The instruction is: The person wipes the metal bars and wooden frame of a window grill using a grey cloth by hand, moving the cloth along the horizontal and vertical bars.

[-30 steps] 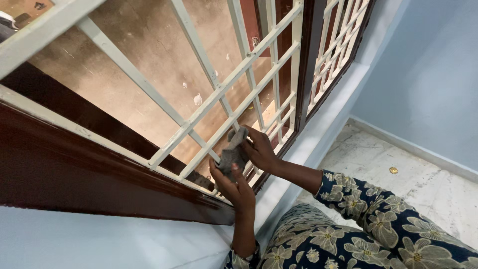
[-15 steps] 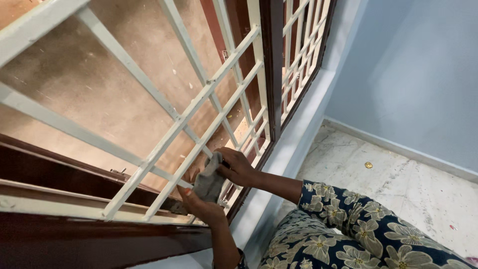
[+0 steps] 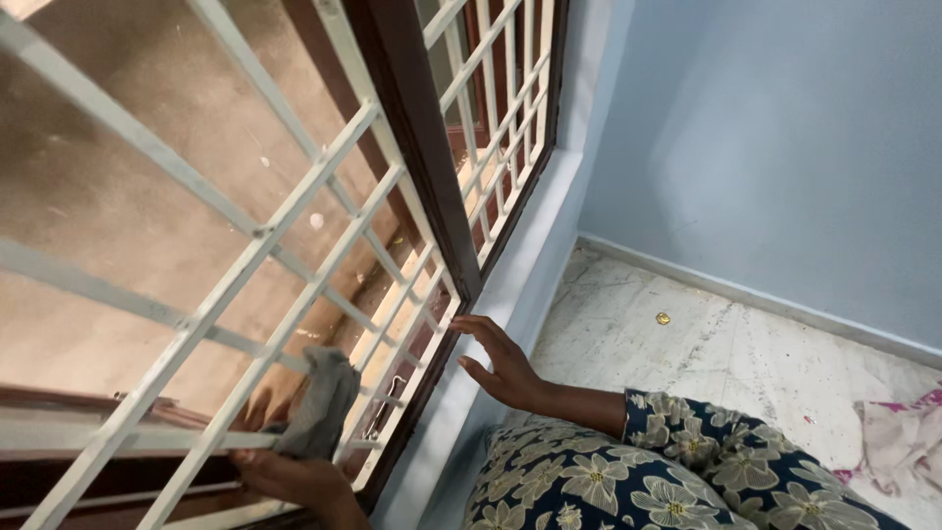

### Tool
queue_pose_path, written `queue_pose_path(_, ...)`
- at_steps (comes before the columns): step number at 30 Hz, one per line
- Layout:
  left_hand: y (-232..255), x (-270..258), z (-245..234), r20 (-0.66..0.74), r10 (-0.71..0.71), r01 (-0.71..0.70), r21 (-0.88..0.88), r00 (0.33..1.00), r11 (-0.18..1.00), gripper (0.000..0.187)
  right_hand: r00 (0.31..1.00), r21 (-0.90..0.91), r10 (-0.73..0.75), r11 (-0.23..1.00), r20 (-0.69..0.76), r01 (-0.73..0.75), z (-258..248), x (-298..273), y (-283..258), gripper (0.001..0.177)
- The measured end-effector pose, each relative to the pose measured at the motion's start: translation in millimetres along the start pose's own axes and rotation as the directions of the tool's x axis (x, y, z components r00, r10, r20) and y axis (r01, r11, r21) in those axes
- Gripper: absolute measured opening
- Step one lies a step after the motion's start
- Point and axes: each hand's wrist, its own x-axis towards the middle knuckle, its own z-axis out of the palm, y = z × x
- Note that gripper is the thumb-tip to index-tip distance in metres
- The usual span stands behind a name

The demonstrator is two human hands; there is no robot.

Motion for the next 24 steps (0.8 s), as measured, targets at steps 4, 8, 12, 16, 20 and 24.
queue_pose_path(4, 4.8, -18.1, 18.5, 0.037, 0.384, -0.340, 0.546, 0.923, 0.765, 0.064, 0.978, -0.058, 0.082, 0.994, -0.192, -0.095, -22.7, -14.2, 46.9, 0.053)
queue_pose_path(8, -25.8, -34.6, 12.2, 0.090, 0.555, -0.443, 0.712, 0.827, 0.545, 0.059, 0.960, 0.007, 0.201, 0.979, -0.195, -0.203, -38.7, -33.5, 79.6, 0.052)
queue_pose_path(12, -60.6, -41.4, 9.9, 0.092, 0.605, -0.460, 0.741, 0.791, 0.489, 0.054, 0.979, -0.048, 0.140, 0.988, -0.145, -0.149, -36.4, -21.5, 79.0, 0.053)
queue_pose_path(16, -80.1, -47.0, 0.8, 0.126, 0.614, -0.484, 0.745, 0.779, 0.460, 0.050, 0.987, -0.085, -0.155, 0.985, -0.048, 0.151, -20.9, 9.7, 37.4, 0.056)
queue_pose_path(20, -86.9, -51.8, -7.9, 0.167, 0.602, -0.503, 0.739, 0.781, 0.448, 0.047, 0.828, -0.076, -0.542, 0.828, 0.142, 0.555, 10.1, 51.6, -17.6, 0.056)
queue_pose_path(24, -90.7, -58.0, -8.5, 0.174, 0.588, -0.469, 0.789, 0.790, 0.397, 0.039, 0.599, -0.135, -0.769, 0.585, 0.221, 0.800, 55.5, 90.1, -46.3, 0.054)
